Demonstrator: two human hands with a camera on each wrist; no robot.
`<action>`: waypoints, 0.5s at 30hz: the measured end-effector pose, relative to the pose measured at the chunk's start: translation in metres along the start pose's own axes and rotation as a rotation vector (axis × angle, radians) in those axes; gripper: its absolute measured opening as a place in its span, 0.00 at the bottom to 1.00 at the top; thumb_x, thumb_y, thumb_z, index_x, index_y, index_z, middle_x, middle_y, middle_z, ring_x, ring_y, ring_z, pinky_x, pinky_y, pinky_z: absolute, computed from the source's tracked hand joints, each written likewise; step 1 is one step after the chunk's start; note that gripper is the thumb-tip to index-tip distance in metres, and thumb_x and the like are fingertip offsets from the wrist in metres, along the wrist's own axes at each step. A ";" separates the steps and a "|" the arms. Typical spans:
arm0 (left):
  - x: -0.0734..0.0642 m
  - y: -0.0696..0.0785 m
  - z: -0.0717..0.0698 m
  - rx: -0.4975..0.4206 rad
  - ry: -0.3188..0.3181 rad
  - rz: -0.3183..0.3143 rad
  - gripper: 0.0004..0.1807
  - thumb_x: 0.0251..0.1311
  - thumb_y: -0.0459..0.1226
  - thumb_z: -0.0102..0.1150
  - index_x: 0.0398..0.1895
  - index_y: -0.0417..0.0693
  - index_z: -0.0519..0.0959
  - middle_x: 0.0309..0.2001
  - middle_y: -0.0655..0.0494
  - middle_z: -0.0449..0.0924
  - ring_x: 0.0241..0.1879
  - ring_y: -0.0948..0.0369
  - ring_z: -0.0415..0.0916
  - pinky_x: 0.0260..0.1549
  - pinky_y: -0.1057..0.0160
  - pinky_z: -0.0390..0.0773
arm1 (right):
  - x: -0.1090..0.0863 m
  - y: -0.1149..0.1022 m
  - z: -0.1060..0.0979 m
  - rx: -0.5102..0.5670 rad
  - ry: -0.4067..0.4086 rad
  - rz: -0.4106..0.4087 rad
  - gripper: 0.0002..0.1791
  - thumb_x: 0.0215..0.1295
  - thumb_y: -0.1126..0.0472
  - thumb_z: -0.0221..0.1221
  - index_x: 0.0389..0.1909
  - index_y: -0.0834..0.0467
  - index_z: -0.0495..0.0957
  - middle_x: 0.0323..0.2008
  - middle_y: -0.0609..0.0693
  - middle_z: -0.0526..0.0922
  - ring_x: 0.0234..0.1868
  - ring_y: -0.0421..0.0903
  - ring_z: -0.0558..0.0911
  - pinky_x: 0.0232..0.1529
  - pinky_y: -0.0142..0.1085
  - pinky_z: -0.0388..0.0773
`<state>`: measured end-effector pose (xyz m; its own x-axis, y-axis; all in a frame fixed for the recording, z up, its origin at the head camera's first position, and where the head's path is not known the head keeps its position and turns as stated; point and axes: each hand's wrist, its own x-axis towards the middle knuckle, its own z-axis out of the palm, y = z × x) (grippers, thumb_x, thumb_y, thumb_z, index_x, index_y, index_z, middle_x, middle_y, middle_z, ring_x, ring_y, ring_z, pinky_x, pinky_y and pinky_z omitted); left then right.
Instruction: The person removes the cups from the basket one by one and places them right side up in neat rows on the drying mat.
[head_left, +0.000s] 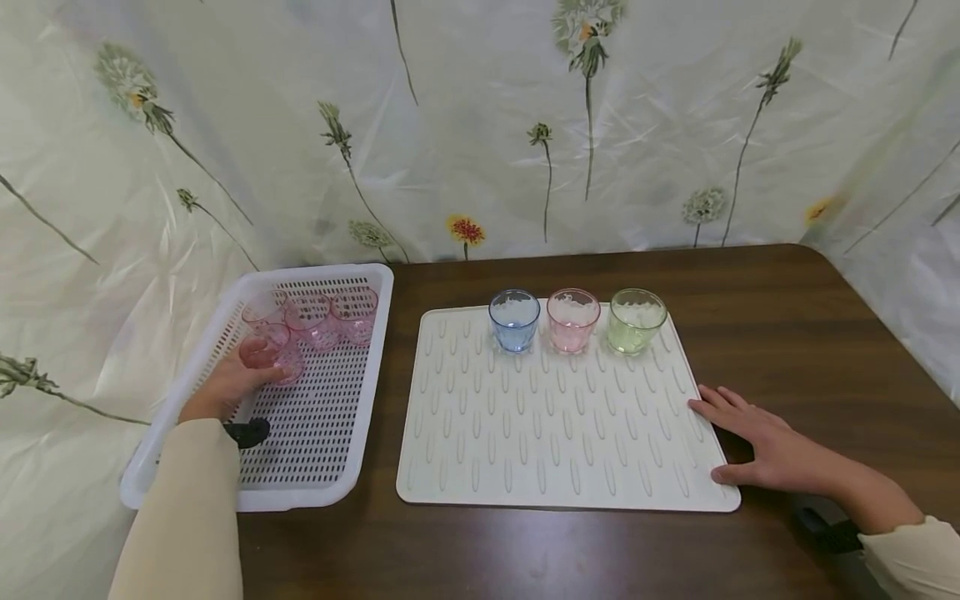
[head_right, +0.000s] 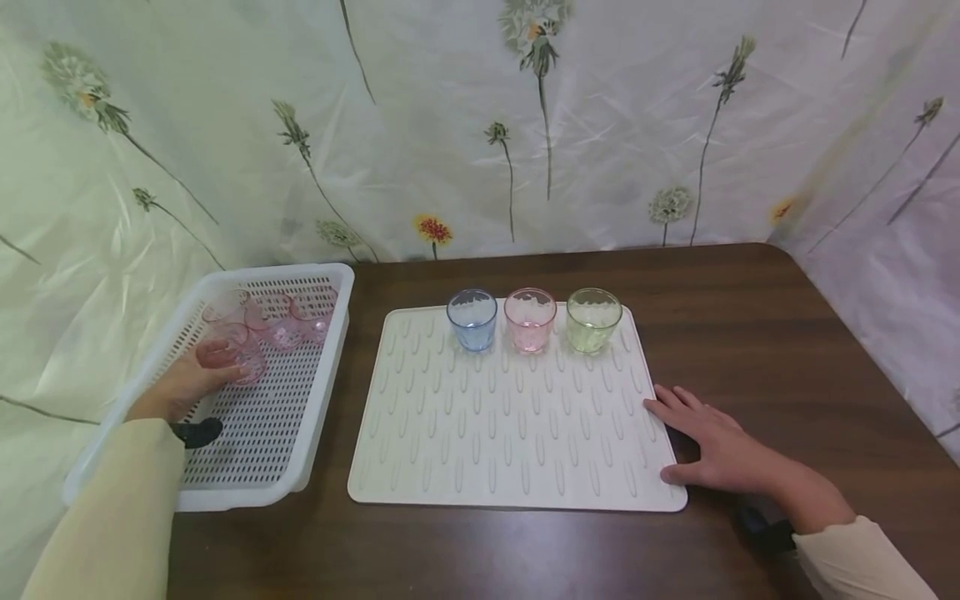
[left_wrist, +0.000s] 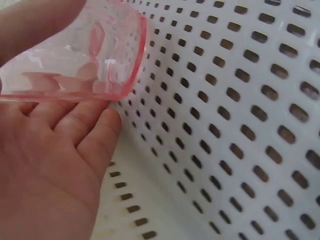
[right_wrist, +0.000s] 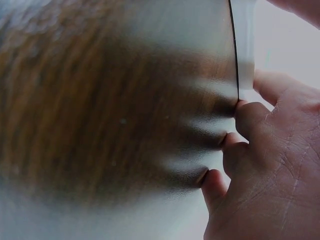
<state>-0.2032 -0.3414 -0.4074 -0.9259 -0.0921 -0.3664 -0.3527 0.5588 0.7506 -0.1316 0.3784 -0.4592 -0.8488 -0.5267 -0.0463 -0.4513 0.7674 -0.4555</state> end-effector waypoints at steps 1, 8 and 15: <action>-0.001 0.000 -0.002 0.018 -0.010 -0.003 0.49 0.64 0.44 0.63 0.77 0.37 0.44 0.75 0.31 0.52 0.74 0.36 0.53 0.72 0.35 0.56 | 0.001 0.000 0.000 -0.003 0.000 -0.003 0.50 0.56 0.49 0.69 0.78 0.46 0.54 0.80 0.52 0.47 0.78 0.31 0.30 0.55 0.72 0.56; -0.012 0.009 -0.018 0.149 -0.047 0.038 0.47 0.65 0.46 0.61 0.75 0.32 0.48 0.72 0.29 0.56 0.70 0.36 0.57 0.69 0.34 0.60 | 0.001 0.000 0.000 -0.028 0.025 -0.025 0.51 0.54 0.50 0.70 0.77 0.46 0.55 0.80 0.44 0.46 0.71 0.17 0.29 0.53 0.71 0.59; -0.030 0.026 -0.031 0.117 0.005 0.112 0.46 0.67 0.46 0.59 0.76 0.35 0.46 0.74 0.30 0.54 0.72 0.36 0.56 0.68 0.35 0.62 | 0.001 0.002 -0.001 -0.018 0.019 -0.032 0.51 0.55 0.50 0.70 0.77 0.47 0.55 0.80 0.50 0.48 0.72 0.19 0.30 0.52 0.71 0.59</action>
<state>-0.1890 -0.3495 -0.3604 -0.9593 -0.0279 -0.2809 -0.2291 0.6584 0.7170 -0.1337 0.3797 -0.4594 -0.8388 -0.5443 -0.0147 -0.4832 0.7566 -0.4405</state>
